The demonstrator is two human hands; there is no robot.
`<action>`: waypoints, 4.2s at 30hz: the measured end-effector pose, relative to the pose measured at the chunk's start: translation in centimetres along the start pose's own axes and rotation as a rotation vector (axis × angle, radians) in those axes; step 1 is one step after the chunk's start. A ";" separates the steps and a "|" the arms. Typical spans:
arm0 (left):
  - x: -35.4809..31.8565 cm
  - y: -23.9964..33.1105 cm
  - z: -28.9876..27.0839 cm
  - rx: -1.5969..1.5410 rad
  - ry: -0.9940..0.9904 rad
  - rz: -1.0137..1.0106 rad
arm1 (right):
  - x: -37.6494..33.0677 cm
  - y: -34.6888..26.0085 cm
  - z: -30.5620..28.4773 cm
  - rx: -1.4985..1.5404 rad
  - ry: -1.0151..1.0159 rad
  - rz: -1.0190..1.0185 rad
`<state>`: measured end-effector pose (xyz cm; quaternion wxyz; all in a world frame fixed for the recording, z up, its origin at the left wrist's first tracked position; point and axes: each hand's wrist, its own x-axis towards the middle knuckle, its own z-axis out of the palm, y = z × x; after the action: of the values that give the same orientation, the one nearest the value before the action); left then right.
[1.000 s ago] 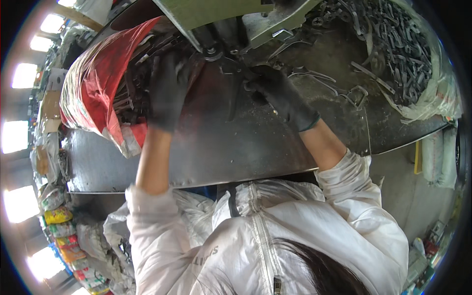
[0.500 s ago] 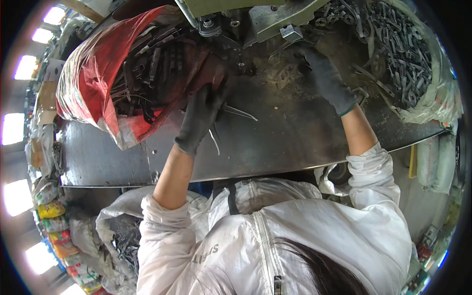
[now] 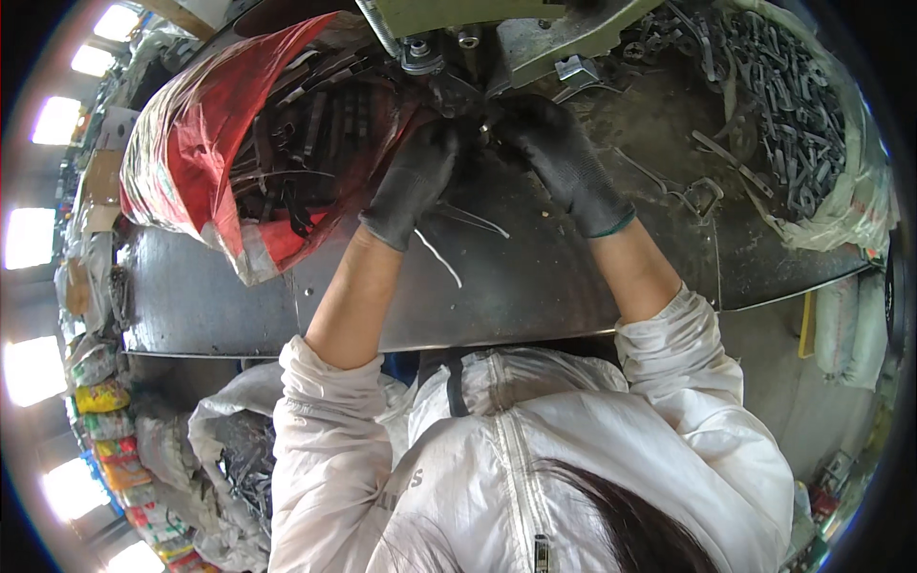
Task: The person assembles metal parts into finished hardware using a riveting or press machine.
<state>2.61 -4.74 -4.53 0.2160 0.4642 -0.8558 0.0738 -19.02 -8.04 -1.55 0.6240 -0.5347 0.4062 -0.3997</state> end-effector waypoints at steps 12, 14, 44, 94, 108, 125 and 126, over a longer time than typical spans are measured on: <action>2.3 -6.9 1.1 0.281 -0.362 -0.350 | 0.7 2.5 -0.1 -0.222 -0.004 0.158; 4.1 -7.0 0.5 0.111 -0.449 -0.575 | 0.9 2.7 -0.7 -0.160 -0.001 0.151; 1.2 6.7 -10.7 -1.206 -0.375 -0.753 | -3.6 1.8 -0.8 0.113 -0.064 0.089; -2.0 -9.0 -0.7 0.505 -0.072 -0.669 | -0.7 2.7 0.1 -0.065 0.047 0.123; 0.2 -5.3 -6.3 -0.504 0.715 -0.592 | -2.4 1.8 -0.8 -0.033 -0.005 0.231; -4.4 -7.8 -6.0 0.526 0.108 -0.341 | 6.0 2.1 -10.6 -1.489 0.174 -0.522; -3.0 -6.9 -5.3 0.337 0.194 -0.490 | 7.7 3.7 -13.2 -1.413 0.298 -0.410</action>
<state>11.39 -4.56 -1.58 0.2279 0.6769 -0.6695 0.2040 -28.40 -19.37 -7.18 -0.0164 -0.8132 0.5385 -0.2200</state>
